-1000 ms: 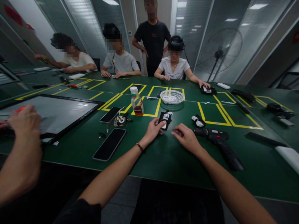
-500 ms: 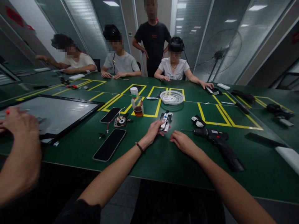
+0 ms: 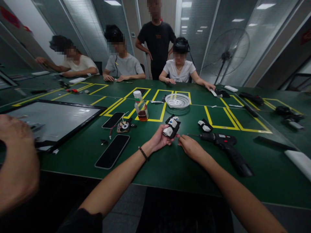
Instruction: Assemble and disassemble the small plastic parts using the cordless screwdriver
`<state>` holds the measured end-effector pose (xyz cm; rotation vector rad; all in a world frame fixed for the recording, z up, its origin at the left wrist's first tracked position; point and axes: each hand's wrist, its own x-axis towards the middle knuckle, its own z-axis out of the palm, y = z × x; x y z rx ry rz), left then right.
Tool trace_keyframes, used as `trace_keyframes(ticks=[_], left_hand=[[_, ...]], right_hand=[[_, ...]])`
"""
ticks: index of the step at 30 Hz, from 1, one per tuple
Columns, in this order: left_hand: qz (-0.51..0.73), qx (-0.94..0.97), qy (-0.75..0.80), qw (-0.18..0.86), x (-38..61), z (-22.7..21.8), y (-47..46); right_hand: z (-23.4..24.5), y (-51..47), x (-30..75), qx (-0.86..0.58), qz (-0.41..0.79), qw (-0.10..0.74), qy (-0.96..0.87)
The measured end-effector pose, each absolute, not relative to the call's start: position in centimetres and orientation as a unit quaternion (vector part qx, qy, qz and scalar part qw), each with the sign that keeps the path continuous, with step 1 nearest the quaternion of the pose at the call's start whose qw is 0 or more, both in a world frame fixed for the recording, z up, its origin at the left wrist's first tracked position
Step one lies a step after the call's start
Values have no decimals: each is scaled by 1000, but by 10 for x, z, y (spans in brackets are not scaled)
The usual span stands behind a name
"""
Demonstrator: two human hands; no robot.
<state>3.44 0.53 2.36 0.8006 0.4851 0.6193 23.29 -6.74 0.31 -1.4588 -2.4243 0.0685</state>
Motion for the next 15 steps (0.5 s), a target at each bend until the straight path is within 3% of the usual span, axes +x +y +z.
trace_keyframes(ticks=[6,11,15], left_hand=[[328,433,259,798,36,17,9],[385,566,351,640,39,5,14],[389,596,368,599,43,2,12]], right_hand=[[8,-67,237,-513,67,200,-832],[21,-63,239,-517,187,410,-728],[22,-61,233,-488,311,538,-613]])
